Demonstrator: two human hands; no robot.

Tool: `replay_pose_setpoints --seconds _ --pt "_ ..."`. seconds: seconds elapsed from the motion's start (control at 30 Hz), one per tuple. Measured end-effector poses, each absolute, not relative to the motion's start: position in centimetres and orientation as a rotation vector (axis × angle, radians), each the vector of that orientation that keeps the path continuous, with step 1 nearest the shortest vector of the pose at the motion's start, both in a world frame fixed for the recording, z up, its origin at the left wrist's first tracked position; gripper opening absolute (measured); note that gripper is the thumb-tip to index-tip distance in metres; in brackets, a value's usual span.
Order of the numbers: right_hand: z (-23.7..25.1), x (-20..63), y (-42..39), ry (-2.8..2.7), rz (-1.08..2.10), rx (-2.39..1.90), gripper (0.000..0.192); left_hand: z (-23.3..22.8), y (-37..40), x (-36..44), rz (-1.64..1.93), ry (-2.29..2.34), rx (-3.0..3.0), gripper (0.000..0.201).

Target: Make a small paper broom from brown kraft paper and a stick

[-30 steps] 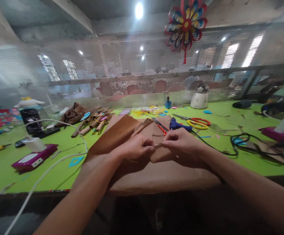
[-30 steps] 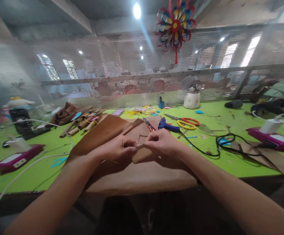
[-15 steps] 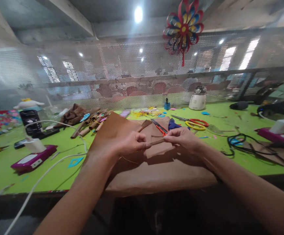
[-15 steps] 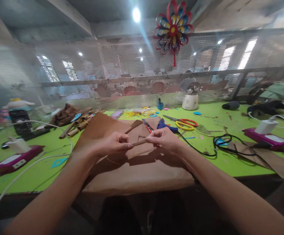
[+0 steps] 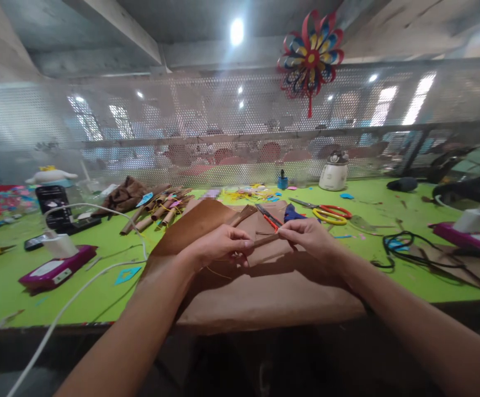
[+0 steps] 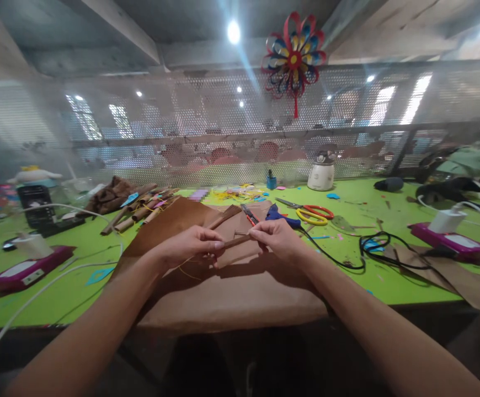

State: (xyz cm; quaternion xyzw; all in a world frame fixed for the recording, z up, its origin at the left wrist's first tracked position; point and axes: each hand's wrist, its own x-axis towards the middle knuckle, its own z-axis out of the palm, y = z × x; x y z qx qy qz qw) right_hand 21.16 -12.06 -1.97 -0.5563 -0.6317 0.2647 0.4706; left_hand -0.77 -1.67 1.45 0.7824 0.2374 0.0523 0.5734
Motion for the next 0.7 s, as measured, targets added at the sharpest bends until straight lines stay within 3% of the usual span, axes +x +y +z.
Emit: replay_pose_setpoints --seconds 0.2,0.4,0.53,0.7 --pt "-1.9 20.9 -12.0 -1.555 0.663 -1.338 0.036 1.3 -1.5 -0.7 0.147 0.648 1.815 0.030" --pt "-2.0 20.6 -12.0 -1.249 0.988 -1.039 0.032 1.4 -1.7 -0.8 0.203 0.559 1.837 0.029" --pt "-1.5 19.8 -13.2 -1.357 1.298 -0.985 0.046 1.5 -2.2 -0.5 0.089 0.448 1.760 0.030" --pt "-0.9 19.2 -14.2 -1.513 1.138 -0.993 0.021 0.6 -3.2 0.3 0.009 0.357 1.638 0.036"
